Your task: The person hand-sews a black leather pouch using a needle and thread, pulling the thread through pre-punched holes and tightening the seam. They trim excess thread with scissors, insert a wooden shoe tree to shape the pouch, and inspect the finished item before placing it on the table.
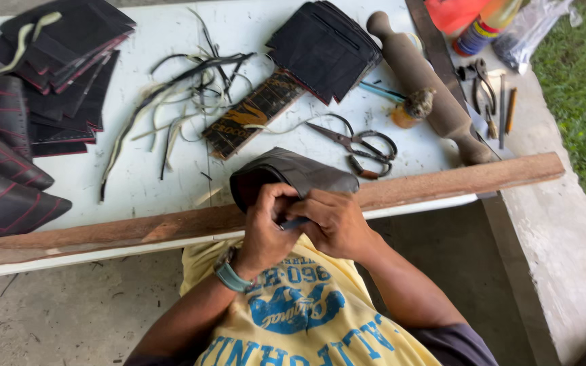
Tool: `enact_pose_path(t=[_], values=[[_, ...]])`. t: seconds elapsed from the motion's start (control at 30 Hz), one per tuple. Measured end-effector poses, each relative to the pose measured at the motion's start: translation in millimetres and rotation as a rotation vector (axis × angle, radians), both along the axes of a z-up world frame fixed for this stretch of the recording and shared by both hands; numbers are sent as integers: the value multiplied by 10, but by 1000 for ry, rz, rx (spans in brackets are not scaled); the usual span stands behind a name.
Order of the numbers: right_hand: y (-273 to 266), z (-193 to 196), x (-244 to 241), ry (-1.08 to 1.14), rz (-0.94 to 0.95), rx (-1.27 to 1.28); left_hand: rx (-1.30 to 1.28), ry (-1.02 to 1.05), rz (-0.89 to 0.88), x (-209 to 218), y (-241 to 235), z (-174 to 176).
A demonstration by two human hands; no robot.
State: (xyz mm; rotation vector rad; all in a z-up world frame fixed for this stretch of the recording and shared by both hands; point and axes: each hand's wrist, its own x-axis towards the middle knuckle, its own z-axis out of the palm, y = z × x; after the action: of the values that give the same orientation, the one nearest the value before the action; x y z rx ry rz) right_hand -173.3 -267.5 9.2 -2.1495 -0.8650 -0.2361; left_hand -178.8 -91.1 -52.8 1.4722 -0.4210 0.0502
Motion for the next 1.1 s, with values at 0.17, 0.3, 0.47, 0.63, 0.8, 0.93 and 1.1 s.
enact_pose_path(t=[0.17,0.3,0.47,0.63,0.8,0.93,1.1], values=[[-235,144,128,110,-63,61,128,-236,124,302,148,76],[-798,177,132,244,-201,233,-147,43,138,479,403,41],[-1427,44,177,471,-400,420,-427,171,127,482,585,-182],[-1782,-99,316,483,-721,87,-503,182,133,561,681,-328],[-1789,-162,398,827,-253,883,-449,136,194,550,787,-428],[-1562,-116,432,645,-242,725,-488,129,261,550,769,-451],[-1238,20,529,605,-256,746,-512,169,189,601,777,-342]])
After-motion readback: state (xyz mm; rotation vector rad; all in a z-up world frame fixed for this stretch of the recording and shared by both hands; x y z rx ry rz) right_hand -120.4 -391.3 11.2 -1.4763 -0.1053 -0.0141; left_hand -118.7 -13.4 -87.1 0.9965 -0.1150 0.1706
